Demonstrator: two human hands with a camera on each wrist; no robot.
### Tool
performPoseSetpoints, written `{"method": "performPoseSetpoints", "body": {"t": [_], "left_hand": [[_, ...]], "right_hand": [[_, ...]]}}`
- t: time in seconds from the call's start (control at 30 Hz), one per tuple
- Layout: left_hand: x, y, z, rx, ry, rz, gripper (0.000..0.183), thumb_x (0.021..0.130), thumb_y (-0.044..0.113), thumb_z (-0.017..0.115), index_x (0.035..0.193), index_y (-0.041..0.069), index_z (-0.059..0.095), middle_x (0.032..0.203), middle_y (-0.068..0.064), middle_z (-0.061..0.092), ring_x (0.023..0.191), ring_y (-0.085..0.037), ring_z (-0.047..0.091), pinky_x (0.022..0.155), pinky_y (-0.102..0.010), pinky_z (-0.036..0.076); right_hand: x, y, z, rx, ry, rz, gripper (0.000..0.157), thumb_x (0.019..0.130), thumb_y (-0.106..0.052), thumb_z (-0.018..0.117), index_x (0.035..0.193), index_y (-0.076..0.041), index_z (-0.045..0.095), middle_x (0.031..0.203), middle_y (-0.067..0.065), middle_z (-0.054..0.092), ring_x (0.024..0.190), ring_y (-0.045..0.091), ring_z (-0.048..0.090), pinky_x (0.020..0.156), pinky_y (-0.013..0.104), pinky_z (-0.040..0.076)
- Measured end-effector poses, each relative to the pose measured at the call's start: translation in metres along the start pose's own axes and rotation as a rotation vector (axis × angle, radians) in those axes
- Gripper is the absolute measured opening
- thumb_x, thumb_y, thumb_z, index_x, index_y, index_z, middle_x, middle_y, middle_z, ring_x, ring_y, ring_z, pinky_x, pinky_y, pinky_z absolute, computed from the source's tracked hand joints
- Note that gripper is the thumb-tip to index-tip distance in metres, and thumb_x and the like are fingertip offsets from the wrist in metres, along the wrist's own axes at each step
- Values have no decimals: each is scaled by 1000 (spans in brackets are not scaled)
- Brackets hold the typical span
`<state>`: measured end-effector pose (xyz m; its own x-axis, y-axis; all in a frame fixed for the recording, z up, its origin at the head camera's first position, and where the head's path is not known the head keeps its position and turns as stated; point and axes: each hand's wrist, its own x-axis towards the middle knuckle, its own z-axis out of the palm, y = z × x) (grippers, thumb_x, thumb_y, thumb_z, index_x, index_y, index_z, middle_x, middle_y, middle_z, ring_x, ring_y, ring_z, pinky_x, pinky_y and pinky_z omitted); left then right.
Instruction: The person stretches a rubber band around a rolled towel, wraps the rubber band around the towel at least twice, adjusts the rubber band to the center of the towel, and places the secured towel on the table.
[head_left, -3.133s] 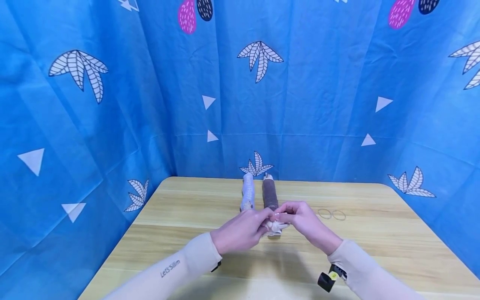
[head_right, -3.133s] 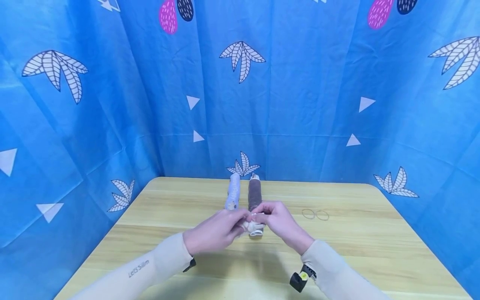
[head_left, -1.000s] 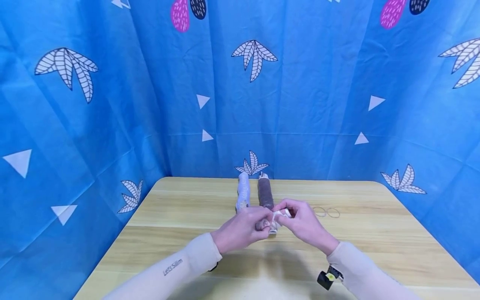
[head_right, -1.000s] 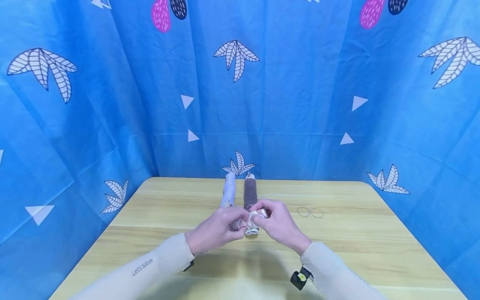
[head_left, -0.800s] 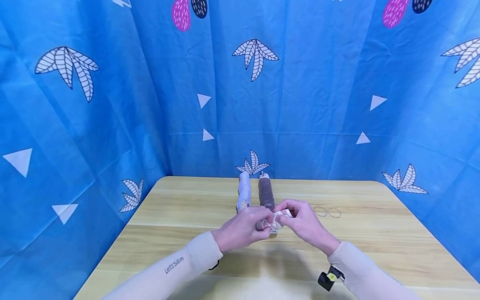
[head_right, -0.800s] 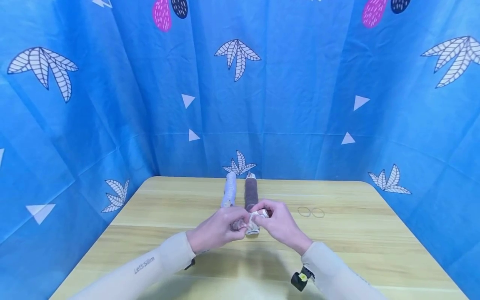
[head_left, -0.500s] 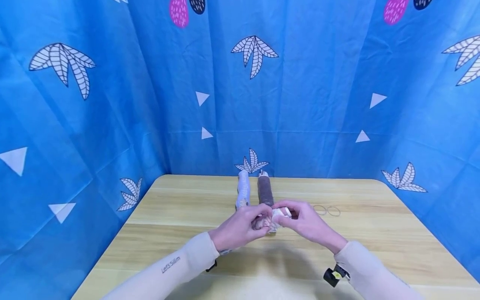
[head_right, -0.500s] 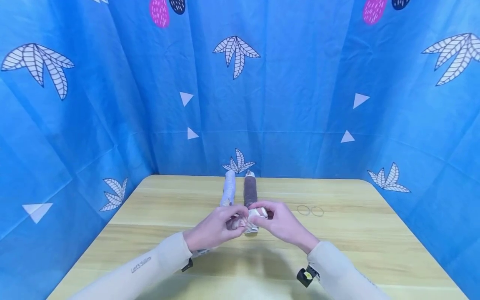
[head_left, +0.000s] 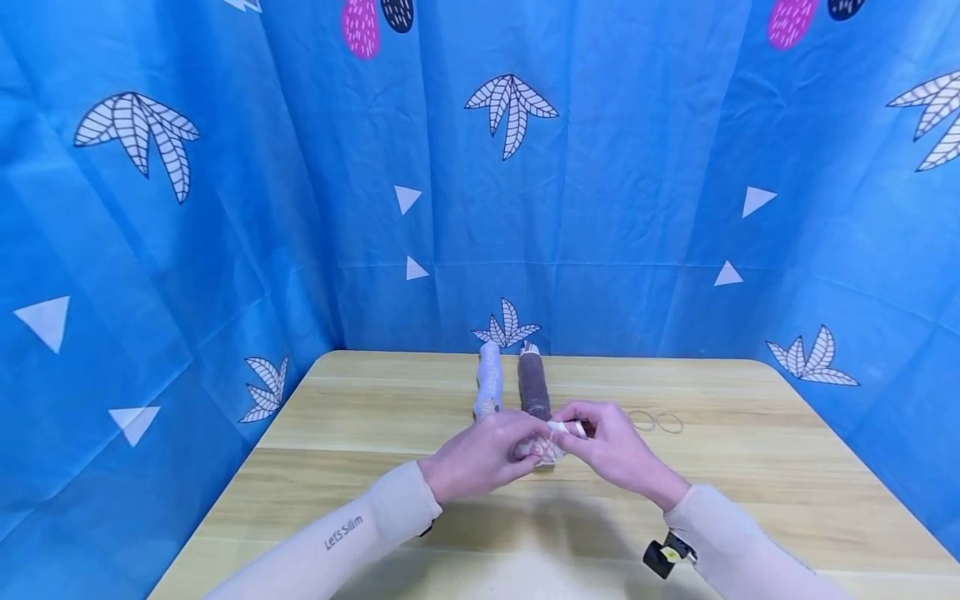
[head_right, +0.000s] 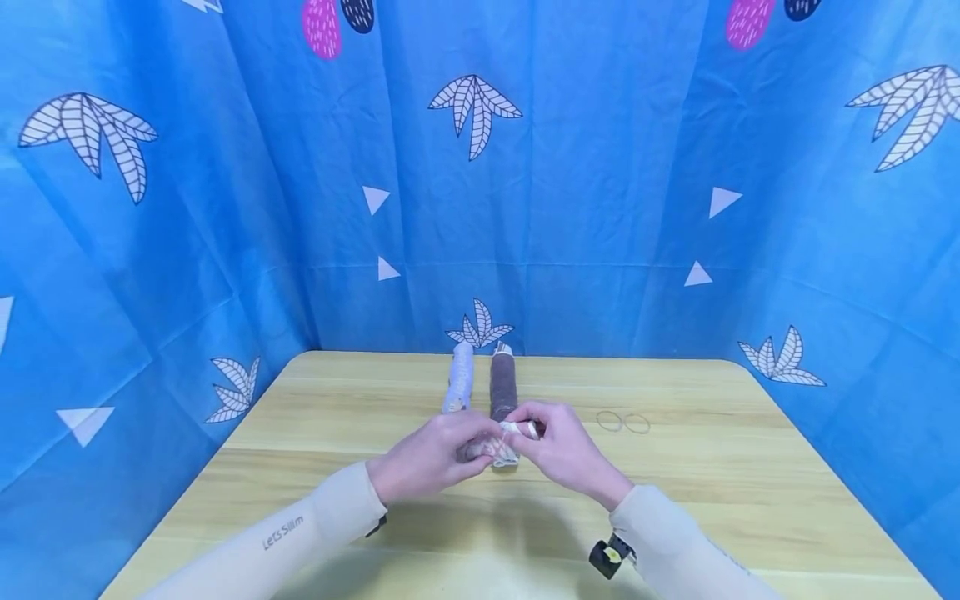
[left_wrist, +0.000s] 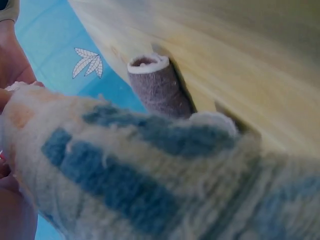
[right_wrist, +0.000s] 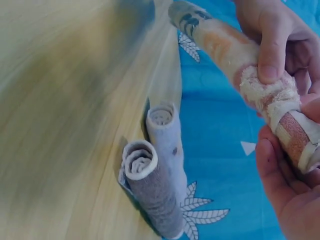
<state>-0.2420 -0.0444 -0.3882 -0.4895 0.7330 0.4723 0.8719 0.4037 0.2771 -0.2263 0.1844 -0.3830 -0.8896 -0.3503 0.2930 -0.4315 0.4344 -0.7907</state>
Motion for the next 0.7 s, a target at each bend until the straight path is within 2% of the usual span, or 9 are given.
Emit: {"method": "performPoseSetpoints", "body": {"t": [0.13,0.37,0.53,0.7], "left_hand": [[2,2,-2,58,-16,51,24,93,15,72,117,15,68,105,5,70,86,-1,59,79,-6,47],[6,3,2,69,-42,35,17,88,10,72,101,17,65,90,8,60,76,-1,50,68,-6,41],[6,1,8,98,-19,54,18,85,8,72,90,18,58,86,8,53,77,-3,47,67,-8,40],[5,-3,12,103,14,81,18,86,8,72,87,18,57,87,8,52,79,-3,47,69,-6,40]], "right_hand": [[-1,0,1,10,20,26,7,90,-16,72,97,-17,73,79,1,65,63,12,51,55,23,43],[0,3,3,40,23,56,6,89,-11,71,94,-13,73,81,4,67,63,11,51,56,22,42],[1,3,3,35,35,67,7,88,-11,72,94,-13,73,80,4,66,62,11,50,54,22,41],[4,4,1,70,27,93,7,88,-10,70,95,-9,72,82,5,68,67,14,55,57,23,46]]}}
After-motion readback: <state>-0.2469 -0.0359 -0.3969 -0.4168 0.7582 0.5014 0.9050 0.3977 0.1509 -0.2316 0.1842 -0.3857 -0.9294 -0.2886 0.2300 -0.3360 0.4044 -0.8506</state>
